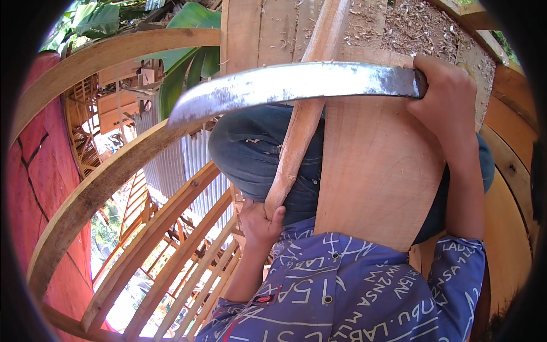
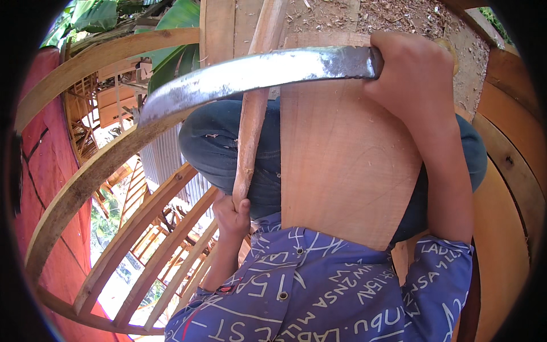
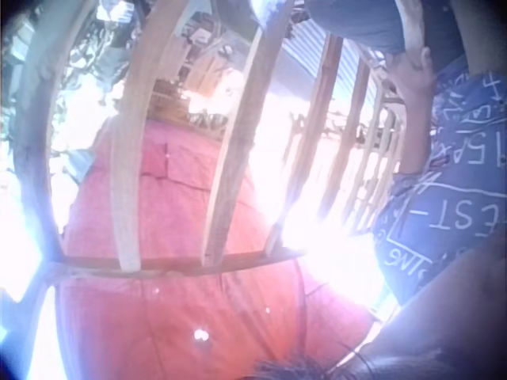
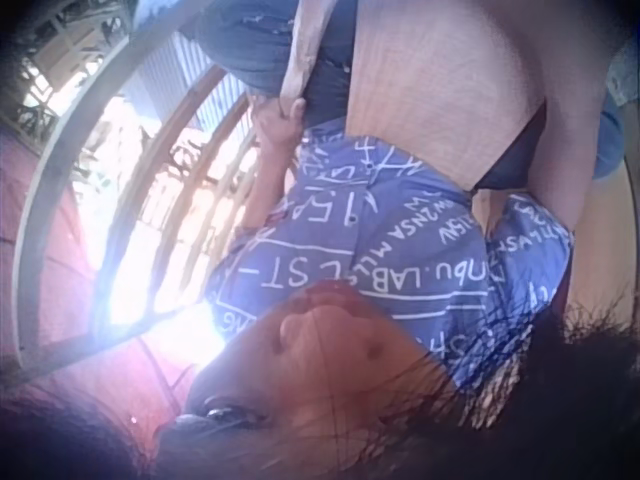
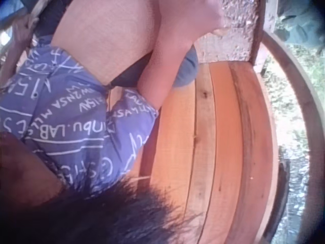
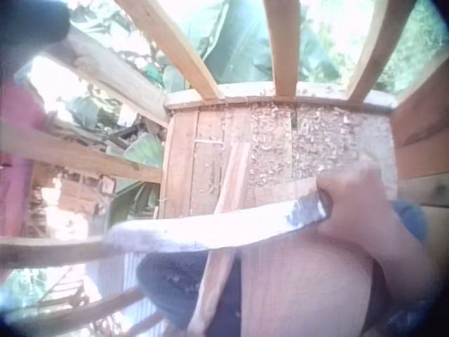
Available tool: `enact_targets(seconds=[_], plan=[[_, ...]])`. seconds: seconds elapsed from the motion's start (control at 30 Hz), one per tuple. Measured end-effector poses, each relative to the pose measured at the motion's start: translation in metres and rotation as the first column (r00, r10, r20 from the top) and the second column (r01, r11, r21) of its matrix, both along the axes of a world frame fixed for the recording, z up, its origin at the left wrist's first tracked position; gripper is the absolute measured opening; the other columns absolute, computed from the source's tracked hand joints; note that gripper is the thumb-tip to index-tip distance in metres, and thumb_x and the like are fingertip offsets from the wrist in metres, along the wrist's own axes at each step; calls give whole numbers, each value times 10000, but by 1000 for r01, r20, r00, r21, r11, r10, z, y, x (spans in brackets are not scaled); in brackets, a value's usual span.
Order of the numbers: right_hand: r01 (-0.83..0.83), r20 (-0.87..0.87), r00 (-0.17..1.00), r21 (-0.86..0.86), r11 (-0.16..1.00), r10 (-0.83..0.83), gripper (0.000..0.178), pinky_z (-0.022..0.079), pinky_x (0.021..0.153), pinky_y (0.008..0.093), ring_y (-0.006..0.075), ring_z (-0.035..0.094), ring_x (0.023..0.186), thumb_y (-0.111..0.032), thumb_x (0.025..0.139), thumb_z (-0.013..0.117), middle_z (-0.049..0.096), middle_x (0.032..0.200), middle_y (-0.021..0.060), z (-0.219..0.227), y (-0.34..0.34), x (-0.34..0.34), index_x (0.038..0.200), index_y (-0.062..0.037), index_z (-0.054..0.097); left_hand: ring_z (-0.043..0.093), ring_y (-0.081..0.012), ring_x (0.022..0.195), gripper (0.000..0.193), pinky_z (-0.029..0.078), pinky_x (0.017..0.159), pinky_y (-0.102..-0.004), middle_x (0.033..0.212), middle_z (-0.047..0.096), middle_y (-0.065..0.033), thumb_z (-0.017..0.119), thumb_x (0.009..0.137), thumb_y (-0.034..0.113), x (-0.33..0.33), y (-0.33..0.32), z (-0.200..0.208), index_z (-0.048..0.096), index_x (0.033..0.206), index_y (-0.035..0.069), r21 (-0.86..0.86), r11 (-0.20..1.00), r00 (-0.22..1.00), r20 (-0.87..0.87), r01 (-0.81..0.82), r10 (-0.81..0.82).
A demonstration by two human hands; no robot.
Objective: The person sits cross-legged on a wooden platform and uses a large curved knife to shave and shape a thin strip of wood. They hold the wood with their left hand and repeatedly draw the knife along its length to remove thin layers, refining the strip's profile.
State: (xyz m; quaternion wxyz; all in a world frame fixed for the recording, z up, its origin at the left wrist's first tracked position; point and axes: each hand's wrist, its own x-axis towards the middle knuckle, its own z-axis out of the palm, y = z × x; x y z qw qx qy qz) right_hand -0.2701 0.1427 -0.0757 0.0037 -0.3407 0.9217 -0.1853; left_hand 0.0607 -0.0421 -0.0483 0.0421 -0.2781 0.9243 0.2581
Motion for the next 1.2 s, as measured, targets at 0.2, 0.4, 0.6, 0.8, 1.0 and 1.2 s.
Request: enact_targets(seconds=[0.2,0.4,0.6,0.8,1.0,1.2], plan=[[71,3,997,35,997,-71,192,489,625,413,312,618,693,-141,608,634,626,704,106,6,1,7,789,-77,645,465,-362,530,635,344,516,-435,498,415,-179,489,879,512,5,-4,2,452,522,-12,39,999,999,50,16,-18],[-55,-29,998,-36,998,54,171,485,611,407,303,621,691,-161,619,627,629,707,90,0,-7,10,772,-86,639,432,-355,532,611,332,520,-453,497,425,-180,534,850,510,13,-5,2,488,536,-12,112,993,995,93,-35,24],[251,-55,968,110,962,-246,247,507,696,419,335,631,753,-180,678,605,655,785,141,-1,20,-14,896,-100,690,423,-353,517,633,322,512,-450,494,410,-180,510,865,519,5,-4,4,471,529,-16,76,997,995,98,-27,20],[-25,153,988,91,996,11,247,477,664,429,346,609,766,-126,628,637,649,797,126,14,-9,28,869,-77,650,422,-346,512,654,314,509,-443,493,399,-184,476,882,531,11,-8,1,447,529,-19,102,995,997,83,-8,-1],[401,-81,916,145,904,-393,299,491,728,420,358,617,813,-255,771,633,655,847,152,-18,32,-33,1027,-104,670,439,-350,520,690,323,508,-429,508,408,-186,437,887,568,5,-5,6,435,528,-21,104,994,996,84,-28,19],[344,198,905,183,921,-377,279,473,669,424,389,600,775,-319,815,636,630,802,188,-6,28,-17,968,-90,675,463,-355,536,714,338,511,-427,514,409,-183,407,892,589,14,-7,-2,425,518,-19,121,992,999,25,-38,35]])
